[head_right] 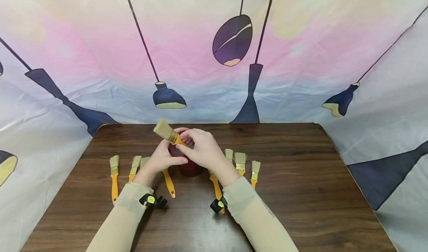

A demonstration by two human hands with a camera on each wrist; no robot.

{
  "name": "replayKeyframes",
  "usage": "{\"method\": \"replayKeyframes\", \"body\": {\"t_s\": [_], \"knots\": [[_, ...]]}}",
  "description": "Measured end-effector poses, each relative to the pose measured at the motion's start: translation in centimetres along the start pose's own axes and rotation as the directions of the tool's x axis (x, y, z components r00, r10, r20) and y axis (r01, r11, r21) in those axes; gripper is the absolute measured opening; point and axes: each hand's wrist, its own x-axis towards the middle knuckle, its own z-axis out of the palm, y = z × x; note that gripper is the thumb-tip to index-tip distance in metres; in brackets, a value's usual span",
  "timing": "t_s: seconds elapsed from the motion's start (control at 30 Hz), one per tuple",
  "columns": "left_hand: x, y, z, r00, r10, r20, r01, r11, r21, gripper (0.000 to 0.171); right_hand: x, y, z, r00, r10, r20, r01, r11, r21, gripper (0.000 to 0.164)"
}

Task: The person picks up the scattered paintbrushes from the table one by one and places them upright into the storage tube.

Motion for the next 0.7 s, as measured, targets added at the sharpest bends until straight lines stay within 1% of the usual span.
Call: {"method": "replayKeyframes", "body": {"t_s": [0.13, 0.2, 0.3, 0.4, 0.53, 0.7], "knots": [[0.0, -0.2, 0.0, 0.999, 0.036, 0.006, -0.035, 0.998, -0.05, 0.104, 0.5, -0.4, -0.1, 0.997, -0.004, 0.083, 0.011, 0.996, -0.084, 0.023], [0.1, -0.2, -0.1, 0.999, 0.044, 0.011, -0.043, 0.997, -0.07, 0.103, 0.7, -0.7, -0.2, 0.993, 0.008, 0.121, 0.007, 0.992, -0.125, 0.021], [0.1, -0.2, 0.0, 0.998, 0.052, 0.024, -0.05, 0.995, -0.091, 0.102, 0.9, -1.1, -0.7, 0.986, 0.032, 0.166, -0.006, 0.988, -0.152, 0.021], [0.1, -0.1, 0.0, 0.998, 0.058, 0.033, -0.055, 0.993, -0.101, 0.103, 0.7, -1.3, -1.4, 0.98, 0.07, 0.187, -0.048, 0.992, -0.119, 0.026], [0.1, -0.1, 0.1, 0.999, 0.034, 0.026, -0.033, 0.997, -0.067, 0.104, 0.0, -1.1, -2.4, 0.981, 0.092, 0.168, -0.087, 0.995, -0.039, 0.036], [-0.1, -0.2, -0.1, 1.0, -0.014, 0.013, 0.015, 0.999, -0.03, 0.102, -0.9, -0.4, -3.1, 0.994, 0.055, 0.098, -0.059, 0.998, 0.039, 0.041]]}}
